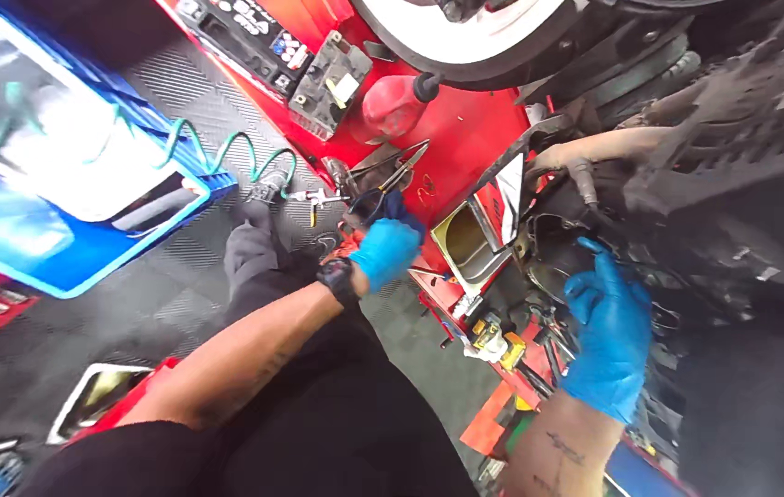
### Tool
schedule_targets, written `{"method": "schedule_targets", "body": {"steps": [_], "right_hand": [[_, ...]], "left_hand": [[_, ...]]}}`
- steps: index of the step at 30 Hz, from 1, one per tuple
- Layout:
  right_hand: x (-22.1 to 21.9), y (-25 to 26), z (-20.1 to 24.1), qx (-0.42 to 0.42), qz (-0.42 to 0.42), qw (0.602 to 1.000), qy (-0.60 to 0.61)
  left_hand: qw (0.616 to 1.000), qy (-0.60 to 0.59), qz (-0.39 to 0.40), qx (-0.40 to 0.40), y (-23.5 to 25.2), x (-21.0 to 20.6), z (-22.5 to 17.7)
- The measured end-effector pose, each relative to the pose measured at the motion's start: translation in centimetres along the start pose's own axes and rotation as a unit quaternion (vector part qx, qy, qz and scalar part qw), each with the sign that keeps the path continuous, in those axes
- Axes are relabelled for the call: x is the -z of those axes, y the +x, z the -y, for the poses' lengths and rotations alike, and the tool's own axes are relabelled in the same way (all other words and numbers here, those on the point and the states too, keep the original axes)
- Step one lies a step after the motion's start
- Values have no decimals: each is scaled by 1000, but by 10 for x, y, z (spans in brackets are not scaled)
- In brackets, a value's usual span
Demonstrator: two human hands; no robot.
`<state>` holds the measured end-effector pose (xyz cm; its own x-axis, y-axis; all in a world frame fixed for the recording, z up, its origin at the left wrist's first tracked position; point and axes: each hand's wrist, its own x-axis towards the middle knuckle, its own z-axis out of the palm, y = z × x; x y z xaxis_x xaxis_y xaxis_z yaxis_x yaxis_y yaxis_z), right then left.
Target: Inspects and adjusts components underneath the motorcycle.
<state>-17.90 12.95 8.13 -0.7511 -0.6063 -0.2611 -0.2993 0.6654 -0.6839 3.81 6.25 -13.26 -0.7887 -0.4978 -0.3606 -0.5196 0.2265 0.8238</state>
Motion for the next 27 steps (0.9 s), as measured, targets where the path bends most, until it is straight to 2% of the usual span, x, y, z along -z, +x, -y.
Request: {"method": "schedule_targets", "body": {"steps": [1,3,6,7,8,9,10,12,15,16,19,23,25,27], "right_hand": [[-1,-1,0,4,1,1000,-7],[-3,-2,2,13,-2,1000,-16],[-2,-3,1,21,1,999,-25],[-2,-3,1,23,0,999,-28],[-2,-3,1,22,-4,999,-27],[-2,-3,2,17,-9,1000,-24],[-2,-2,1,14,-10,1000,-24],[-2,-2,0,13,-13,1000,-24],[-3,-1,1,17,-10,999,-29],[-4,-2,2,16,-9,999,-31],[-7,-4,2,9,-13,999,-30],[-5,-1,-2,8,-53,999,9],[-10,-1,-4,-3,-68,997,24],[-12,-2,-4,-8,-72,997,19]], "left_hand": [[996,93,9,-11,-10,5,-21],[979,192,52,-37,-30,19,-61],[954,259,129,-83,-51,42,-98],[943,276,175,-69,-56,51,-109],[943,292,141,-75,-55,37,-110],[945,268,-94,-161,-46,-15,-82],[936,279,-132,-168,-34,-40,-76],[941,298,-61,-149,-29,-44,-83],[941,276,98,-166,-44,10,-97],[940,266,128,-172,-45,19,-99],[959,184,97,-191,-47,15,-87],[981,-32,59,-182,-18,6,-91],[971,-185,14,-153,1,1,-106],[937,-322,-3,-134,22,-1,-129]]}}
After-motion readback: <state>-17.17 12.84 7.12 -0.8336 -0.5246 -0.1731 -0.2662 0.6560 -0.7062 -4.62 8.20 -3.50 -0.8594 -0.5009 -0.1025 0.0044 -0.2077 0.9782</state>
